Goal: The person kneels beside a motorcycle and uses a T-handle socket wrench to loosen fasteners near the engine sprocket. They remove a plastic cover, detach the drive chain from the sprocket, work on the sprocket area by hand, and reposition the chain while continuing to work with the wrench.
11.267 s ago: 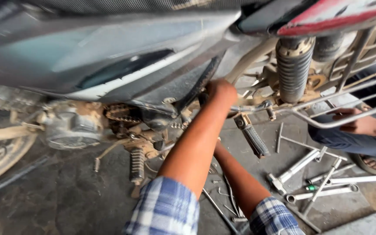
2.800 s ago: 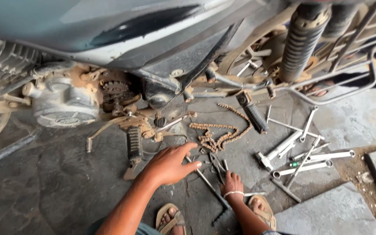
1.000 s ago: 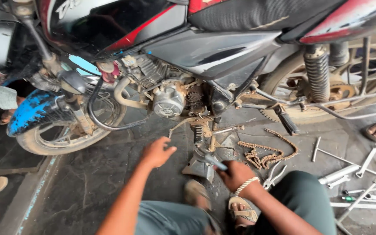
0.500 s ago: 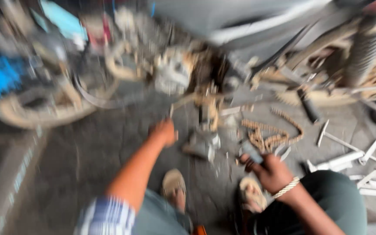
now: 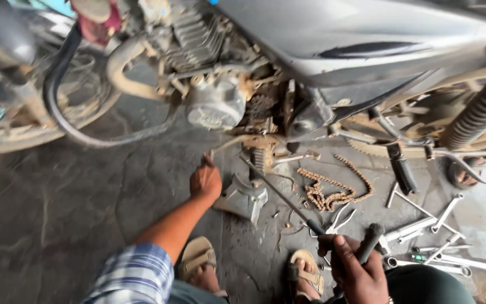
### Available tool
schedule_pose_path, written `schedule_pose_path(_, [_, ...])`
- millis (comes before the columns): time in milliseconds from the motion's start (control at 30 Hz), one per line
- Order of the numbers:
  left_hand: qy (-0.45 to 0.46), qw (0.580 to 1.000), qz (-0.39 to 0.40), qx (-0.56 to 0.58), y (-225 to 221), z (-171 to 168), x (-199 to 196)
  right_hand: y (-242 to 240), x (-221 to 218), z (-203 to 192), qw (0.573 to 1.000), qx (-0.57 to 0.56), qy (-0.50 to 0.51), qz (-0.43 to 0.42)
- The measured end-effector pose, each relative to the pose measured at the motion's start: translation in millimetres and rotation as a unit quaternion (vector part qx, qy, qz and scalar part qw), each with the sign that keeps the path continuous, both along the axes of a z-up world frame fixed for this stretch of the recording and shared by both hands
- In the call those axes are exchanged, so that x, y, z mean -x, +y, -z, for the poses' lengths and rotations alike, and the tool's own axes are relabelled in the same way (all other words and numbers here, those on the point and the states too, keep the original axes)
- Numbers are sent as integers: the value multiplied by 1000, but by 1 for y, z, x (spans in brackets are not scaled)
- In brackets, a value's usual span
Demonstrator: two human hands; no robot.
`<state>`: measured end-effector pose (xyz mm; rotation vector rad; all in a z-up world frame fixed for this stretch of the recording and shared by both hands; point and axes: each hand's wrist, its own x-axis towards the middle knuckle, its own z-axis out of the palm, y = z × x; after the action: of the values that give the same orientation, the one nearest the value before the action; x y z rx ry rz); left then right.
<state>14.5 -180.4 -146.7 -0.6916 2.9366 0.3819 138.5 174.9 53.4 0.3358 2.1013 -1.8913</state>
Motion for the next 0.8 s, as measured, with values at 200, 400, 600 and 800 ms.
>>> schedule_pose_path(200, [9,999,31,-12,-21,69,24,-8,1,26,993,100,4,55])
schedule_pose_path(400, [-54,995,68,58,-16,-106,4,-39,-10,18,985,128,54,103])
schedule_pose_path(600, [172,884,71,-430,11,-89,51,-92,-40,23,942,272,-79,178])
schedule_pose_path(800, [110,759,49,-639,48,-85,76,-117,-50,102,919,370,-99,93])
